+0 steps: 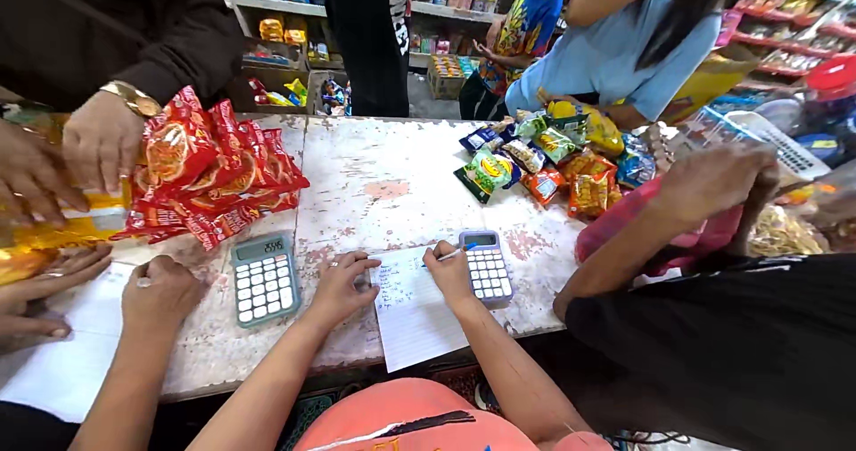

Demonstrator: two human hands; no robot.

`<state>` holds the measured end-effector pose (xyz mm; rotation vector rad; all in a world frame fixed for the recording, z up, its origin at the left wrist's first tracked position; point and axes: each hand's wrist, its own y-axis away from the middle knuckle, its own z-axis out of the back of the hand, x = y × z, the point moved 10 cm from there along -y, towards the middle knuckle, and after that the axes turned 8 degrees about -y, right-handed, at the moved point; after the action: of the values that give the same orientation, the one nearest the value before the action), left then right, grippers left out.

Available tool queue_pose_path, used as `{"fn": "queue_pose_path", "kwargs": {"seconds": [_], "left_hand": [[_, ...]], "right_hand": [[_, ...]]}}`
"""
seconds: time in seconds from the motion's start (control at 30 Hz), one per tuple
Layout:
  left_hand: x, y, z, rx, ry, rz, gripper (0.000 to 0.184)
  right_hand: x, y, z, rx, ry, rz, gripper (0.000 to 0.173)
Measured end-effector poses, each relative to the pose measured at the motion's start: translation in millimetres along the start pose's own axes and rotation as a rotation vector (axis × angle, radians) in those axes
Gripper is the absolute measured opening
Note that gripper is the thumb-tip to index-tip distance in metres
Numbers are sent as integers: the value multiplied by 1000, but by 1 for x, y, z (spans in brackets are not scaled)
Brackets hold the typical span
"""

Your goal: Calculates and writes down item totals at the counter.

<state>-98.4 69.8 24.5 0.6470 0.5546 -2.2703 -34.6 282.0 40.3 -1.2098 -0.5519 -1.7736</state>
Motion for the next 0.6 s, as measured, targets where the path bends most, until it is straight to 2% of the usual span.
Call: {"fn": "queue_pose_path", "kwargs": {"seconds": [0.3, 0.5, 0.6], "left_hand": [[2, -1, -2, -23, -2, -3, 46], [1, -1, 0, -29, -10, -15, 46], [1, 0, 0, -30, -10, -14, 47]], "right_hand": [[-5, -3, 1, 9, -19, -35, 26], [-5, 2, -9, 88, -180, 5, 28], [-6, 7, -15, 105, -126, -12, 29]]}}
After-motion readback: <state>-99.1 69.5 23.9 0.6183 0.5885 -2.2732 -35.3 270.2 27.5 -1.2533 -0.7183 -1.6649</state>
